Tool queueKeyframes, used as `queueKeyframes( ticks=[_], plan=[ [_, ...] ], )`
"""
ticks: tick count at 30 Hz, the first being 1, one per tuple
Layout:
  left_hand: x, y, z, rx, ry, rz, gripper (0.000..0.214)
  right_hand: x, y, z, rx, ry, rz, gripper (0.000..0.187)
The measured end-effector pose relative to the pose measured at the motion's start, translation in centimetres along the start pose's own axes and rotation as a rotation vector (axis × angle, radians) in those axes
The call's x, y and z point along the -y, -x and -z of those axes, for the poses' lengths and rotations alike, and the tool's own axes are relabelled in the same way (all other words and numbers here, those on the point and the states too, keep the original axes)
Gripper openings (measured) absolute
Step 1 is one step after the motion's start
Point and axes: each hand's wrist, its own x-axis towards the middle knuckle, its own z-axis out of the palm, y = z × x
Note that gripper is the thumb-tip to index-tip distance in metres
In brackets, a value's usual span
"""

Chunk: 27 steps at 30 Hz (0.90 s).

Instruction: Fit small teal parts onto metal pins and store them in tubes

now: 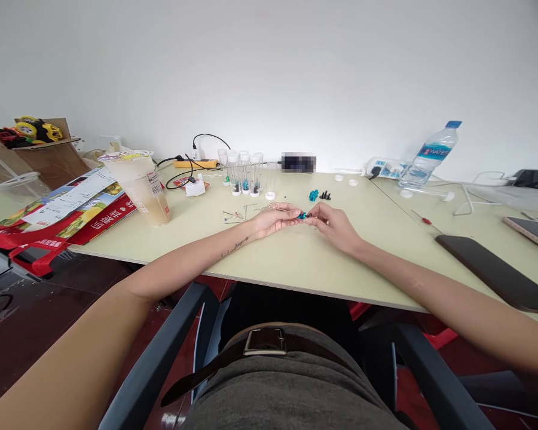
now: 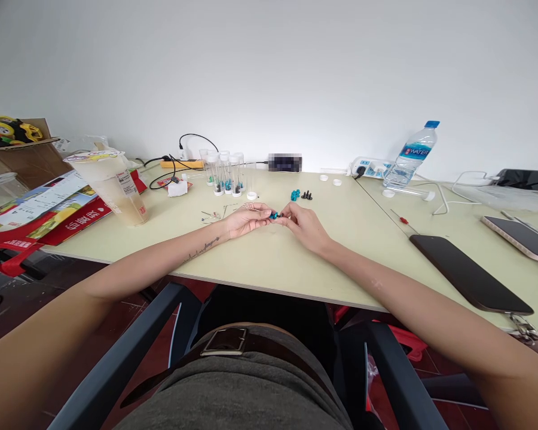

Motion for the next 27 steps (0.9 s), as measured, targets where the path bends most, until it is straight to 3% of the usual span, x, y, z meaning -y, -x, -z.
queueKeyframes(
  ticks=[4,9,15,20,27],
  plan=[
    [-0.07,0.02,-0.1,0.012,-0.012,0.018,0.014,-0.07,0.0,0.04,0.076,-0.009,0.008,0.041],
    [-0.03,-0.04,0.0,-0.018,0.001,0.006,0.014,-0.05,0.0,-0.04,-0.029,0.013,-0.006,0.031],
    [-0.05,0.03,-0.09,0.032,-0.016,0.014,0.015,-0.04,0.03,0.08,0.09,-0.012,0.007,0.042],
    [0.05,-0.07,0.1,-0.009,-0.007,0.006,0.014,-0.01,-0.04,0.02,-0.004,0.01,-0.022,0.033],
    [0.0,0.0,-0.01,0.023,-0.021,0.02,0.014,0.14,0.05,0.12,0.095,-0.019,-0.005,0.043]
  ],
)
